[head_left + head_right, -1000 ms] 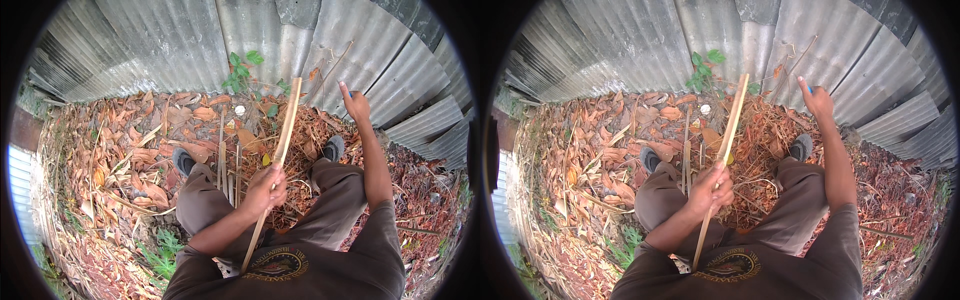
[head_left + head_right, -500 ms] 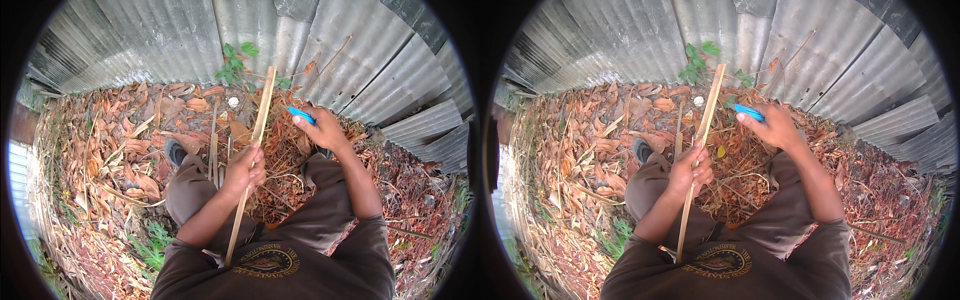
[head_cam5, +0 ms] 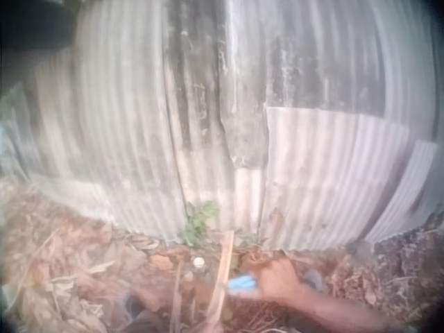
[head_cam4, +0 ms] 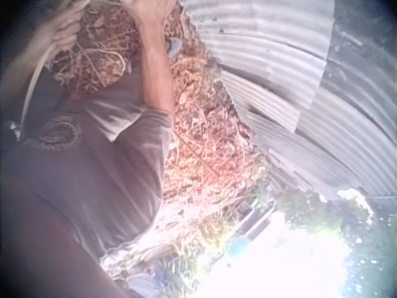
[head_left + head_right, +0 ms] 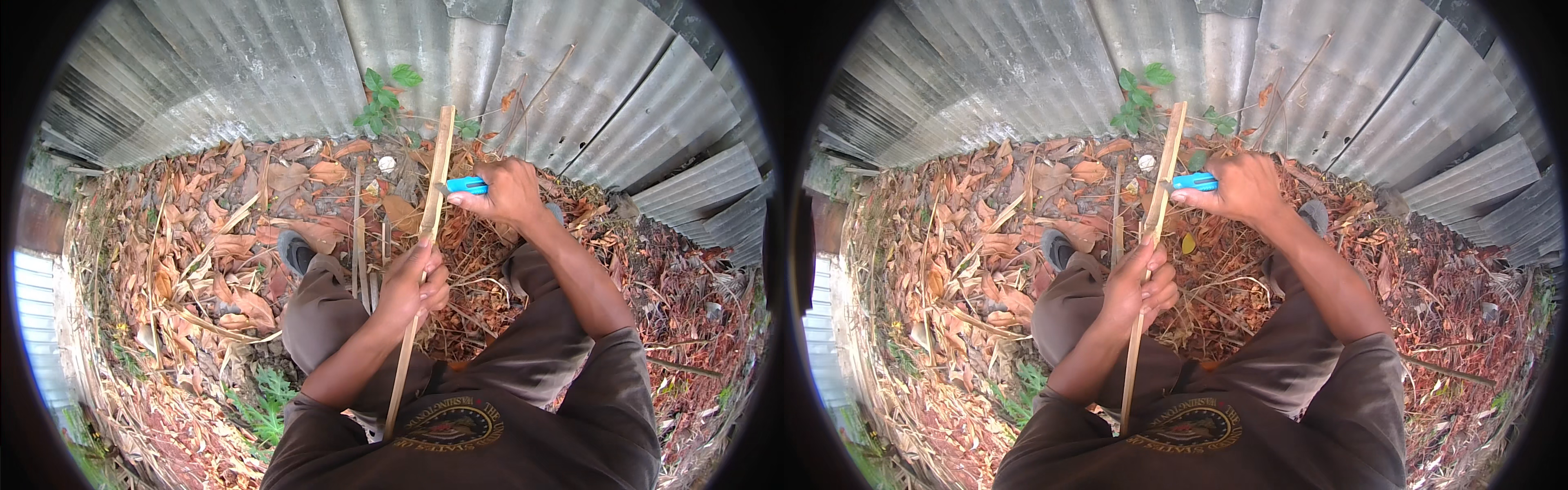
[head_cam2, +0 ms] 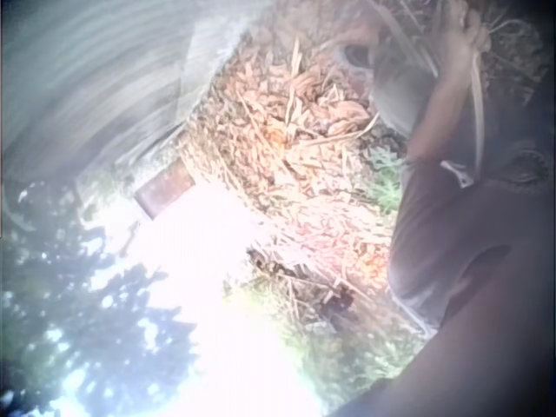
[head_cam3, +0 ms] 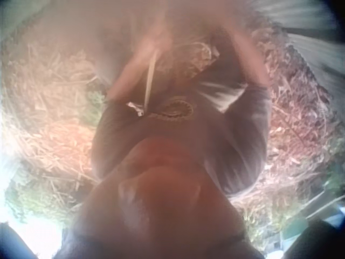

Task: The person sits on the ground and uses a blue utility knife to shave the surface of a long, thin wooden stick. They hold the stick with their left hand and scrape along its length with the knife in their right hand, removing thin strips of wood.

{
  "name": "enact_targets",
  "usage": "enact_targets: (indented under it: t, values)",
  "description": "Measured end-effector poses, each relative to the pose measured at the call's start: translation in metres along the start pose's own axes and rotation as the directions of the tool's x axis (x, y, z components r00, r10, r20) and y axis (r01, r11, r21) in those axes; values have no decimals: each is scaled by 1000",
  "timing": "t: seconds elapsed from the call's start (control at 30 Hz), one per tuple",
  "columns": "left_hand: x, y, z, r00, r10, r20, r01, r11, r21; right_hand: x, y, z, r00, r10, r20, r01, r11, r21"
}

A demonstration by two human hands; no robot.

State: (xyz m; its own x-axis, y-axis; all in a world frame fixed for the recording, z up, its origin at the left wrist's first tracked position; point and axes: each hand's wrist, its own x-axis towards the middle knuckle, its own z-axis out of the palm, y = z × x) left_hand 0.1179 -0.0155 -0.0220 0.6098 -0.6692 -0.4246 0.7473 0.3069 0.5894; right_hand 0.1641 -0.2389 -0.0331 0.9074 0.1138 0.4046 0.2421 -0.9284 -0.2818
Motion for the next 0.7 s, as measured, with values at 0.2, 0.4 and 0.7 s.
enact_targets:
  t: [0.2, 0.4, 0.7]
  values:
    - [-1, -1, -9, 1000, 28, 5, -28, 999, 38, -23, -16, 19, 989, 81, 120, -102, 977, 186]
    - [-7, -6, -9, 1000, 6, 1, -6, 996, 93, 1, 8, 13, 997, -72, -33, 71, 997, -35]
    - [-2, -12, -1, 996, -38, 76, 32, 996, 80, 28, 55, 21, 973, 196, -119, -206, 976, -76]
